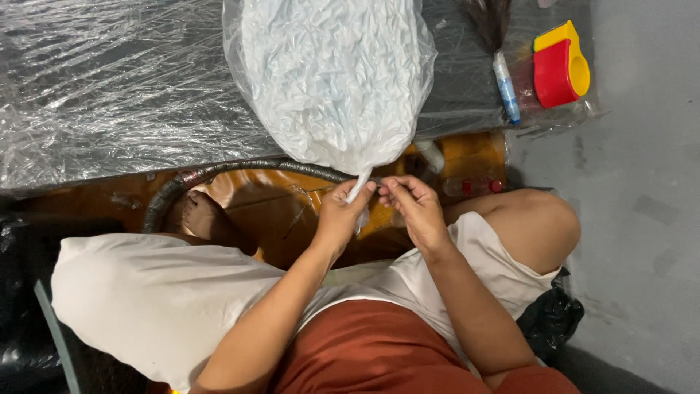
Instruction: Vacuum sealing a pillow by placing it in a plastic bag, removing air with a vacuum hose, and sealing the opening with tape.
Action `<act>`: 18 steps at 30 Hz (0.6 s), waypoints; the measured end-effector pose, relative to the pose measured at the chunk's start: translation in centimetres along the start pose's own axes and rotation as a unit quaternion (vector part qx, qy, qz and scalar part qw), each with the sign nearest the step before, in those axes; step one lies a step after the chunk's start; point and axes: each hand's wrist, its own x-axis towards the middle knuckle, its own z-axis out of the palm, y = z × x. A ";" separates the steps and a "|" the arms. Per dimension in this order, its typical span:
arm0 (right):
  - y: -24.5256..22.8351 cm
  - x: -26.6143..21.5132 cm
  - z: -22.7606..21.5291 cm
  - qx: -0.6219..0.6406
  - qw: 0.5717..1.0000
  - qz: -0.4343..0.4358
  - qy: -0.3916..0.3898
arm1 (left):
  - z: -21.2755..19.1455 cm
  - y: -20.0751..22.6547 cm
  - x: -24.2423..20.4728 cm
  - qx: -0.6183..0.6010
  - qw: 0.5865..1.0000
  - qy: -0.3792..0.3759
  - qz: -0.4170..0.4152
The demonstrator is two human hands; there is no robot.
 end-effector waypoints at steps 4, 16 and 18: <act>-0.1 0.0 0.3 0.034 0.999 -0.004 0.014 | 0.2 0.1 0.0 -0.030 1.000 -0.005 0.003; 0.7 0.7 0.7 0.090 0.995 -0.022 0.028 | 0.5 -0.2 -0.1 -0.052 0.999 0.003 0.001; 0.5 0.7 0.8 0.097 0.994 -0.028 0.027 | 0.6 -0.1 -0.2 -0.047 0.999 0.003 0.001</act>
